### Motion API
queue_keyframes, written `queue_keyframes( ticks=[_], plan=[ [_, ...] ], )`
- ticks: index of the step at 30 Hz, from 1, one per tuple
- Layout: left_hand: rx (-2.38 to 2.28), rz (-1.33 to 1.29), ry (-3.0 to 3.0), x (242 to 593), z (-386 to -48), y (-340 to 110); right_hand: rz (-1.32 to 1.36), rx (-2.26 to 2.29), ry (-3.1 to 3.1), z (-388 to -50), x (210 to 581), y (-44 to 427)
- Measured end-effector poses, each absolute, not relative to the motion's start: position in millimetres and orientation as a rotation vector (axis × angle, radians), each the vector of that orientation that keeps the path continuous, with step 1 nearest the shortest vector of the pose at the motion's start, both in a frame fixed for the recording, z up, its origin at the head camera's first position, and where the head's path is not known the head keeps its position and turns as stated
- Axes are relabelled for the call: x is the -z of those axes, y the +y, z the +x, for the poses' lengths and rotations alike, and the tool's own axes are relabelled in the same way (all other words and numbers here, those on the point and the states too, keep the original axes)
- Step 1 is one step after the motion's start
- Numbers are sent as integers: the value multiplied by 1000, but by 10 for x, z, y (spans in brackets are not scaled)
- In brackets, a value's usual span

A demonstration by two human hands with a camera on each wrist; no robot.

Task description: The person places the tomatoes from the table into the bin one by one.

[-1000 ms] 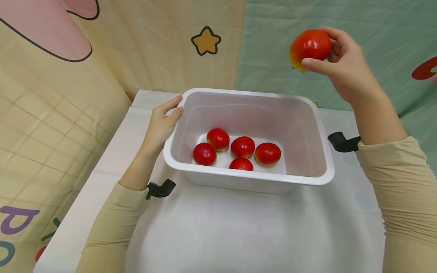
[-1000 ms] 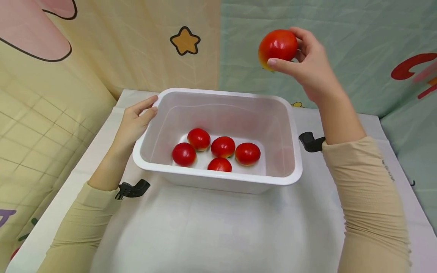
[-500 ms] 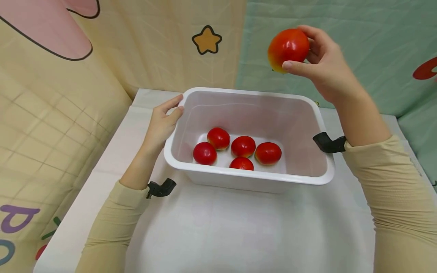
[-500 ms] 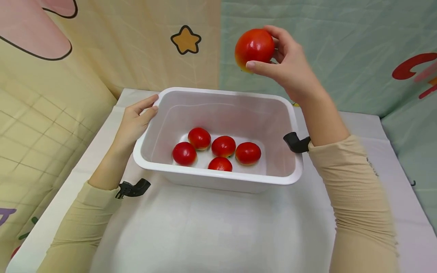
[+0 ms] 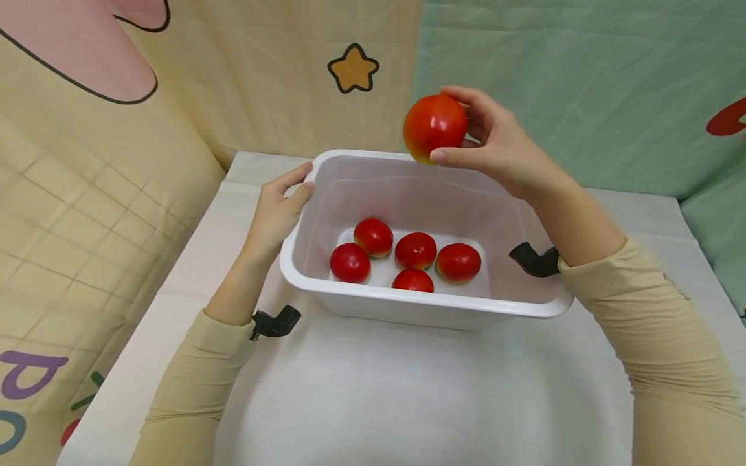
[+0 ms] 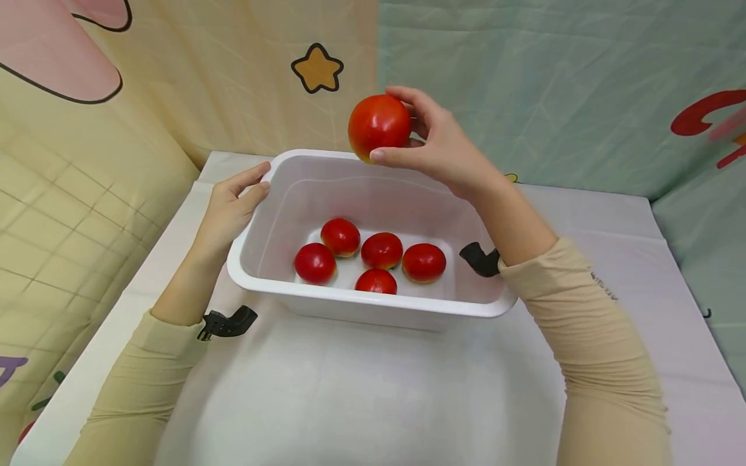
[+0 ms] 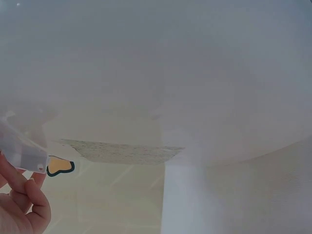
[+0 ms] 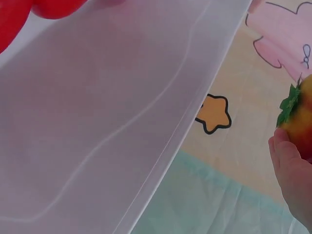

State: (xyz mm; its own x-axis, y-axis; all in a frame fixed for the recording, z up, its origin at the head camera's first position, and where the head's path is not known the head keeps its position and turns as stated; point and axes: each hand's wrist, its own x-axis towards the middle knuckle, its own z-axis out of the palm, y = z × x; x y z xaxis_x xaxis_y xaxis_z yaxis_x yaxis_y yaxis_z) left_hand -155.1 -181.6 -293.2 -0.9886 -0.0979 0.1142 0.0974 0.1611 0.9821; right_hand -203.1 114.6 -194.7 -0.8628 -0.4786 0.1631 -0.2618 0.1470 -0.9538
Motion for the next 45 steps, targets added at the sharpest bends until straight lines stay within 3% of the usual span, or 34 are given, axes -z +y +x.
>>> queue_keyframes(
  ticks=[45],
  plan=[
    [1899,7,-2283,2930,-1547,-1837,-1072,1053,2112,-2021,2512,789]
  ],
)
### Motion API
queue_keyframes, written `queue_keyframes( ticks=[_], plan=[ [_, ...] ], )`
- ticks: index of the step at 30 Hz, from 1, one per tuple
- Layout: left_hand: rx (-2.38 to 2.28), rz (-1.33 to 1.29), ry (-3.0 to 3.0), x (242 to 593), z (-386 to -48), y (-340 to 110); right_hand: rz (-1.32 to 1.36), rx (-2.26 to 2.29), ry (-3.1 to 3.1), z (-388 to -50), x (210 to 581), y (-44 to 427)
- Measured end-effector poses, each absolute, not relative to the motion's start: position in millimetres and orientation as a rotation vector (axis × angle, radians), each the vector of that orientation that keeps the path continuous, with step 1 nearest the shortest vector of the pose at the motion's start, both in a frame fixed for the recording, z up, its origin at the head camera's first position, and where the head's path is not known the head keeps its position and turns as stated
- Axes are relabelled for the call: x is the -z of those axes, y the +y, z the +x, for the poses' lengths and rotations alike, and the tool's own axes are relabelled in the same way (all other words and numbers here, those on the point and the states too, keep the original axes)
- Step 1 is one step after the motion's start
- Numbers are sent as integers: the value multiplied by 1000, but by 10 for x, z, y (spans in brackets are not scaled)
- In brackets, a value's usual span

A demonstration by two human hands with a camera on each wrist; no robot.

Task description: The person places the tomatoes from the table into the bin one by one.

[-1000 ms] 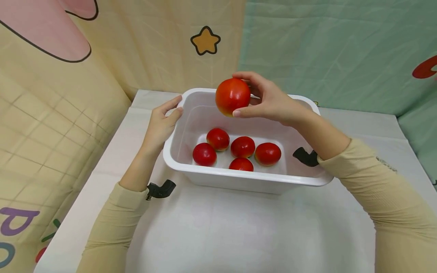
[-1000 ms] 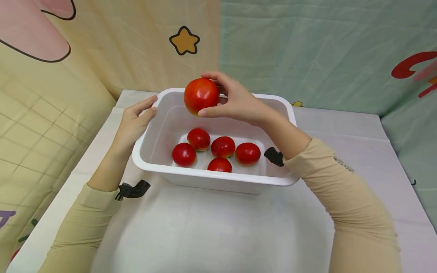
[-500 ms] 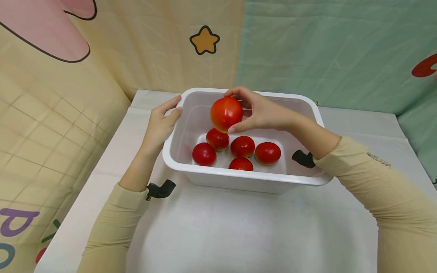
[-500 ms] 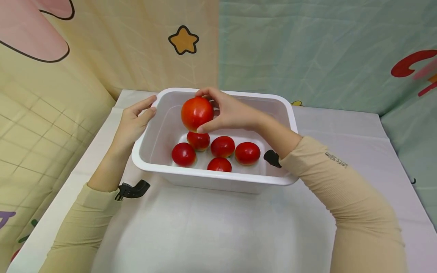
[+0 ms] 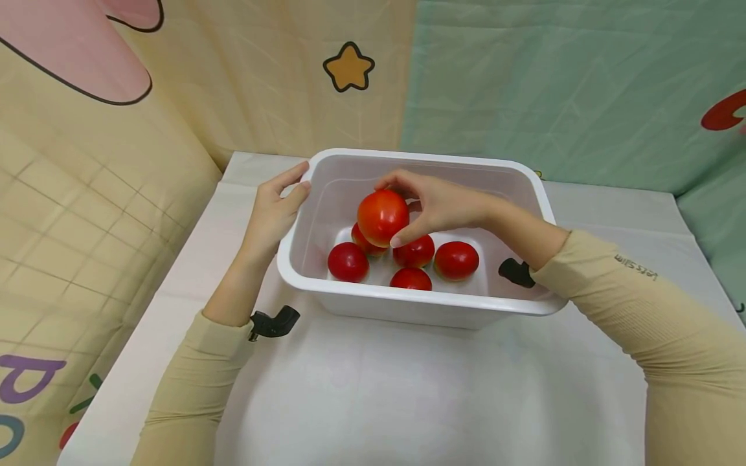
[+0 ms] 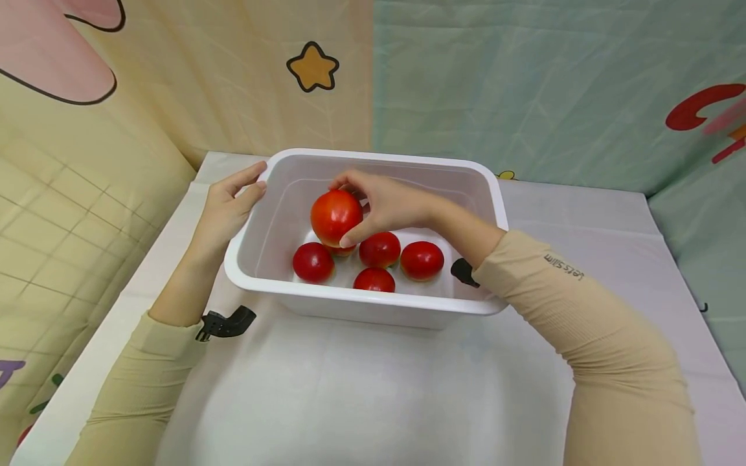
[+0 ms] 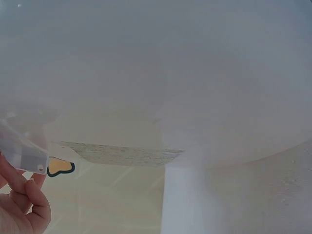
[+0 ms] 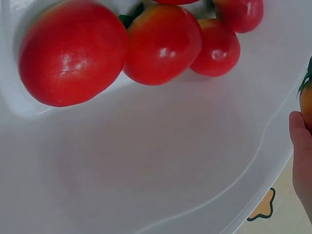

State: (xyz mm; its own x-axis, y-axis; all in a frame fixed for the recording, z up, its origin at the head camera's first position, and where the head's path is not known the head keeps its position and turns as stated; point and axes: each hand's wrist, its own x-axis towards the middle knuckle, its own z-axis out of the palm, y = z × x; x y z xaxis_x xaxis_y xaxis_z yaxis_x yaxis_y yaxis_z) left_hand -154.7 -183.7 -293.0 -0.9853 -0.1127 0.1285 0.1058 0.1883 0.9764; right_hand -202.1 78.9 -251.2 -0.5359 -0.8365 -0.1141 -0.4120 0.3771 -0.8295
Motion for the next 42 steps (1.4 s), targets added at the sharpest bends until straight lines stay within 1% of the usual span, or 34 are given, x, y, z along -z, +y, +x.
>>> queue_keyframes(
  ticks=[18,22,26,30,37,42],
  plan=[
    [1898,19,-2289,2933,-1529,-1838,-1094,822,2180,-1981,2561,774],
    [1903,12,-2287,2934,-1532,-1835,-1115,792,2223,-1977,2512,789],
    [1901,2,-2295,2942,-1539,-1840,-1135,862,2280,-1984,2395,857],
    [1901,11,-2303,2963,-1540,-1863,-1127,929,2356,-1994,2229,1001],
    [1790,8,-2410,2949,-1525,-1956,-1090,999,2544,-1976,1883,1383],
    [1645,-52,-2551,2896,-1533,-2059,-963,1024,2646,-1929,1787,1787]
  ],
)
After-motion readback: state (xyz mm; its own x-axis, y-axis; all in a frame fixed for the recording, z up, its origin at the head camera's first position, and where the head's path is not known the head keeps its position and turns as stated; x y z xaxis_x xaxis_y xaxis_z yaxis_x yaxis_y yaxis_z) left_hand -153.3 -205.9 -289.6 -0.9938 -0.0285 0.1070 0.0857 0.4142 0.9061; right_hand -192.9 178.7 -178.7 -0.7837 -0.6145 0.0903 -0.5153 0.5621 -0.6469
